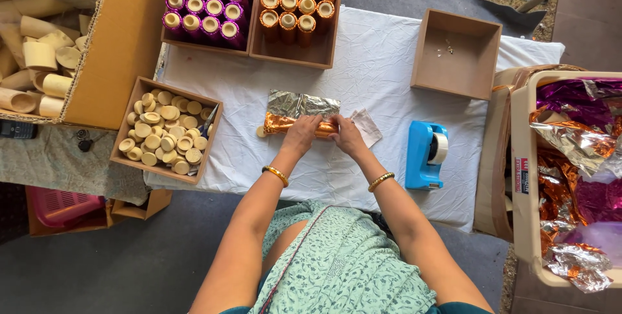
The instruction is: The person sits at a table and wraps small cylindrical candle holders with shiny metallic foil. They pick up a candle, wrap it in foil, and place it into a cardboard box. The person also wipes the candle holders with a cloth before wrapping them.
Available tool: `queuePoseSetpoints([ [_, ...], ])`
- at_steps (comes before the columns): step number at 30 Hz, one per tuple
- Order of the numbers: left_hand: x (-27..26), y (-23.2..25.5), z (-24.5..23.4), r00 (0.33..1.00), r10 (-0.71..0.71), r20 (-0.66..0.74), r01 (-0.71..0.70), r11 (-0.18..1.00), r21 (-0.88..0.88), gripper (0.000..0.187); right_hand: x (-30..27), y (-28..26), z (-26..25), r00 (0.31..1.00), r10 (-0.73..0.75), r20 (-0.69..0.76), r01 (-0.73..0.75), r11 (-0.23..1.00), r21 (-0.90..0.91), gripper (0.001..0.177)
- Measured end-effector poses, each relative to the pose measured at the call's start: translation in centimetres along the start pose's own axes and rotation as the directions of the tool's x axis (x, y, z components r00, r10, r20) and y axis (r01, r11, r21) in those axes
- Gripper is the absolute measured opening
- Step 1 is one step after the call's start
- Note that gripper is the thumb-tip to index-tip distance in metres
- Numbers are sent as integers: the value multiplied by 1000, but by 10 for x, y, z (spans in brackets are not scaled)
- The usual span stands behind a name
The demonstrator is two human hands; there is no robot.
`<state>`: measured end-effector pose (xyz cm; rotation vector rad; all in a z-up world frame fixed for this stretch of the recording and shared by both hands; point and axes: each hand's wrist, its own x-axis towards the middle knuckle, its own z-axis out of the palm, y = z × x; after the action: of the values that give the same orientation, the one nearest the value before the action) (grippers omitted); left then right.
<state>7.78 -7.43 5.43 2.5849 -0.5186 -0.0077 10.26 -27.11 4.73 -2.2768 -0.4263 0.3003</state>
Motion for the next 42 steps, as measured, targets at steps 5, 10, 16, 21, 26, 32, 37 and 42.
queuePoseSetpoints([
  [5, 12, -16, 14, 999, -36, 39, 37, 998, -41, 56, 8, 14, 6, 999, 41, 5, -41, 986, 160, 51],
  [10, 26, -29, 21, 995, -48, 88, 49, 999, -8, 53, 5, 23, 11, 996, 82, 43, -84, 996, 34, 36],
  [16, 35, -38, 25, 974, -88, 208, 94, 995, -20, 38, -1, 15, 12, 971, -185, -152, 171, 980, -96, 31],
  [21, 46, -48, 32, 946, -133, 296, 133, 991, 21, 29, 4, 11, 8, 960, -188, -206, 146, 969, -200, 26],
  [26, 45, -30, 2, 960, -140, 244, 120, 988, 93, 29, 8, -8, -8, 992, -26, -121, 10, 991, -132, 31],
  [32, 48, -28, -4, 949, -177, 260, 134, 975, 175, 28, 8, -8, -4, 977, -84, -197, 38, 973, -228, 17],
  [37, 57, -30, -9, 941, -202, 270, 149, 968, 204, 27, 0, -11, 9, 925, -258, -277, 123, 897, -424, 16],
  [42, 58, -36, -7, 964, -160, 214, 123, 976, 177, 26, -6, -24, -1, 925, -273, -263, 138, 889, -436, 41],
])
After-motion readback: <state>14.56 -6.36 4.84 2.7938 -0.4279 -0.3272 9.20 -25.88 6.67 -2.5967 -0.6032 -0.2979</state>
